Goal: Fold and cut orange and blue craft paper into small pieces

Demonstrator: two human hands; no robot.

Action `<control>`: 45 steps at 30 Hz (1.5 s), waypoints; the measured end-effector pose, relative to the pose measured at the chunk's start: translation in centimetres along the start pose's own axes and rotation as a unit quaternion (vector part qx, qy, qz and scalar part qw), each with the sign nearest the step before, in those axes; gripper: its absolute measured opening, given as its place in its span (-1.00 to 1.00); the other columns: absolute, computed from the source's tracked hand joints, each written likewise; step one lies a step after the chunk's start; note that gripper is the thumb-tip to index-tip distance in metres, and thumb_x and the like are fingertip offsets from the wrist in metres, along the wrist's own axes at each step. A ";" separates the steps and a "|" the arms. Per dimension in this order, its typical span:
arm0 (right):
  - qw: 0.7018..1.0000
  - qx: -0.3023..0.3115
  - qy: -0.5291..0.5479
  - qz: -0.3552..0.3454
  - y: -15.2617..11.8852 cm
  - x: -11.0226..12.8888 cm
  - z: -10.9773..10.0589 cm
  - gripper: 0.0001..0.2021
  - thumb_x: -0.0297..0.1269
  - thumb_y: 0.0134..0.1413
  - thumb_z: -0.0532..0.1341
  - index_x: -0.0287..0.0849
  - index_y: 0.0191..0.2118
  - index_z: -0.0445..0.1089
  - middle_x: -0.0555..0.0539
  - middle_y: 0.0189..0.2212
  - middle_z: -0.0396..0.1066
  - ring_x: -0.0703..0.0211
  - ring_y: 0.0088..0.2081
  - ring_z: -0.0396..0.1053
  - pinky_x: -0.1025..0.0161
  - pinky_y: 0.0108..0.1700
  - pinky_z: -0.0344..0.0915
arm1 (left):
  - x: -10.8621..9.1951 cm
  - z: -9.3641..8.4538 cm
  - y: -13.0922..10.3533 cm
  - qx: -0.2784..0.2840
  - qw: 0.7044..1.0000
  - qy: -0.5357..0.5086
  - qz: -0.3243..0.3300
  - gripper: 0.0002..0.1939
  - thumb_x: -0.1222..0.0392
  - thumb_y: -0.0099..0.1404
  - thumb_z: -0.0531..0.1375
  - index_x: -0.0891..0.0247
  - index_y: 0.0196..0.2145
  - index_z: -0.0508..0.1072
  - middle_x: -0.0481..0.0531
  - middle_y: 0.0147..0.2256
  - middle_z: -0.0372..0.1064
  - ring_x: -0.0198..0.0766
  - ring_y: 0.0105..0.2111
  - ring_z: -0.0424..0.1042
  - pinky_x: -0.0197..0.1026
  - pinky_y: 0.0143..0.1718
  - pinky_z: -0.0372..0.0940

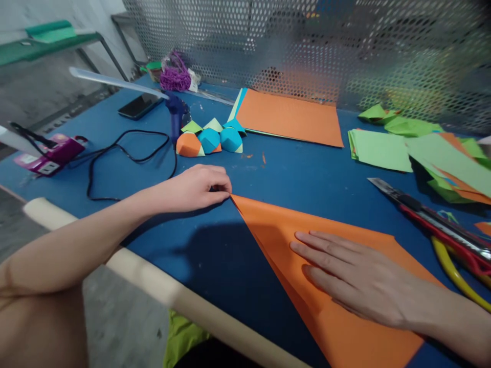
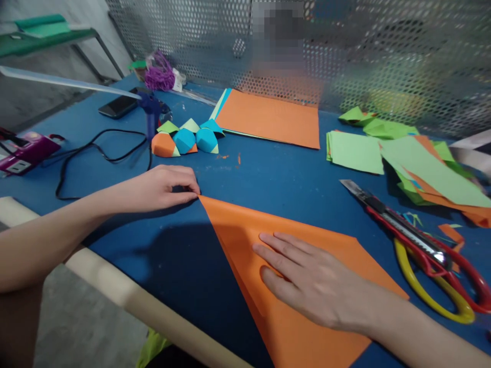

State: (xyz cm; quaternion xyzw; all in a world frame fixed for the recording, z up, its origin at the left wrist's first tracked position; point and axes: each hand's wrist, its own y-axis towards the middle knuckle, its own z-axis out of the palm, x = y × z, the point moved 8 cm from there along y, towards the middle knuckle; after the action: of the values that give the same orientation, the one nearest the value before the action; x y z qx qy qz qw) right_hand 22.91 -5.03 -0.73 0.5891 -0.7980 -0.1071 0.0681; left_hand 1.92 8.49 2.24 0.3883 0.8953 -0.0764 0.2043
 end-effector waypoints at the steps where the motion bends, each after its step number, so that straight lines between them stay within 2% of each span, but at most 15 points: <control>1: 1.000 0.008 -0.003 0.007 0.0 0.0 0.1 -0.72 -0.55 0.23 0.04 -0.28 -0.05 0.42 -0.40 0.20 0.32 -0.18 0.35 0.05 -0.13 0.20 0.32 | 0.0 0.1 0.0 -0.001 1.000 0.006 0.002 -0.78 0.23 0.34 0.07 0.27 -0.35 0.50 0.01 -0.33 0.43 -0.30 -0.31 0.41 -0.28 -0.23 0.25; 6: 1.000 0.006 0.015 -0.014 0.7 0.2 -0.7 -0.72 -0.55 0.24 0.02 -0.27 -0.07 0.42 -0.33 0.14 0.40 -0.16 0.33 0.12 -0.14 0.17 0.36 | -0.1 0.2 0.3 0.003 0.999 0.040 0.010 -0.74 0.16 0.34 0.04 0.27 -0.36 0.49 0.06 -0.33 0.42 -0.24 -0.30 0.42 -0.24 -0.23 0.25; 11: 0.998 -0.023 0.022 -0.055 1.5 0.4 -2.1 -0.69 -0.53 0.30 -0.08 -0.33 -0.08 0.40 -0.29 -0.05 0.52 0.00 0.05 0.43 -0.02 0.10 0.41 | 0.1 0.3 0.6 0.014 0.997 0.071 0.005 -0.69 0.08 0.35 0.00 0.22 -0.36 0.48 0.06 -0.33 0.43 -0.19 -0.28 0.44 -0.21 -0.23 0.26; 14: 0.998 -0.024 0.031 -0.054 1.8 0.3 -2.3 -0.66 -0.52 0.33 -0.12 -0.29 -0.07 0.39 -0.23 -0.11 0.53 0.09 -0.07 0.45 0.04 0.03 0.43 | 0.1 0.3 0.7 0.014 0.996 0.083 0.016 -0.67 0.05 0.35 -0.02 0.21 -0.35 0.48 0.05 -0.32 0.43 -0.19 -0.28 0.44 -0.20 -0.23 0.27; 19: 0.996 -0.031 0.063 -0.046 2.1 0.5 -2.3 -0.70 -0.51 0.35 -0.10 -0.30 -0.08 0.37 -0.24 -0.19 0.53 0.10 -0.15 0.43 0.05 -0.03 0.41 | -0.2 0.3 0.7 0.014 0.995 0.093 0.029 -0.66 0.06 0.38 -0.03 0.22 -0.33 0.48 0.05 -0.33 0.43 -0.22 -0.29 0.43 -0.21 -0.23 0.26; 30: 0.994 -0.008 0.092 -0.059 2.4 0.7 -2.5 -0.69 -0.52 0.36 -0.09 -0.41 -0.09 0.39 -0.29 -0.25 0.51 0.02 -0.19 0.44 0.02 -0.12 0.40 | -0.4 0.0 0.6 -0.015 0.993 0.092 0.074 -0.68 0.12 0.40 0.01 0.32 -0.29 0.51 0.07 -0.32 0.44 -0.25 -0.31 0.44 -0.22 -0.26 0.25; 36: 0.995 -0.028 0.068 -0.067 2.4 0.7 -3.1 -0.67 -0.53 0.35 -0.09 -0.44 -0.11 0.42 -0.27 -0.30 0.52 0.00 -0.22 0.45 0.03 -0.13 0.42 | -0.5 -0.1 0.6 -0.039 0.990 0.102 0.094 -0.66 0.08 0.41 0.01 0.28 -0.32 0.52 0.04 -0.34 0.45 -0.26 -0.33 0.45 -0.23 -0.28 0.25; 42: 0.996 -0.023 0.051 -0.069 2.4 1.0 -3.1 -0.66 -0.54 0.35 -0.10 -0.45 -0.11 0.43 -0.31 -0.27 0.53 -0.03 -0.18 0.48 -0.01 -0.15 0.45 | -0.2 0.0 0.7 -0.040 0.991 0.104 0.079 -0.64 0.02 0.40 -0.01 0.22 -0.34 0.49 -0.01 -0.34 0.44 -0.26 -0.33 0.44 -0.22 -0.28 0.27; 45: 0.996 -0.019 0.046 -0.075 2.3 1.1 -3.2 -0.67 -0.54 0.35 -0.08 -0.43 -0.11 0.44 -0.31 -0.27 0.53 -0.03 -0.16 0.48 -0.02 -0.13 0.46 | 0.0 0.1 0.7 -0.011 0.993 0.106 0.052 -0.66 0.03 0.40 -0.01 0.22 -0.31 0.49 0.02 -0.30 0.45 -0.25 -0.28 0.44 -0.20 -0.22 0.27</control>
State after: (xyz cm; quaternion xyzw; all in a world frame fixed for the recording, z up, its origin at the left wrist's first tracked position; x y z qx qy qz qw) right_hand 21.26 -5.70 2.90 0.6499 -0.7456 -0.1002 0.1077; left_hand 2.48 8.92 2.18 0.4381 0.8912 -0.0141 0.1168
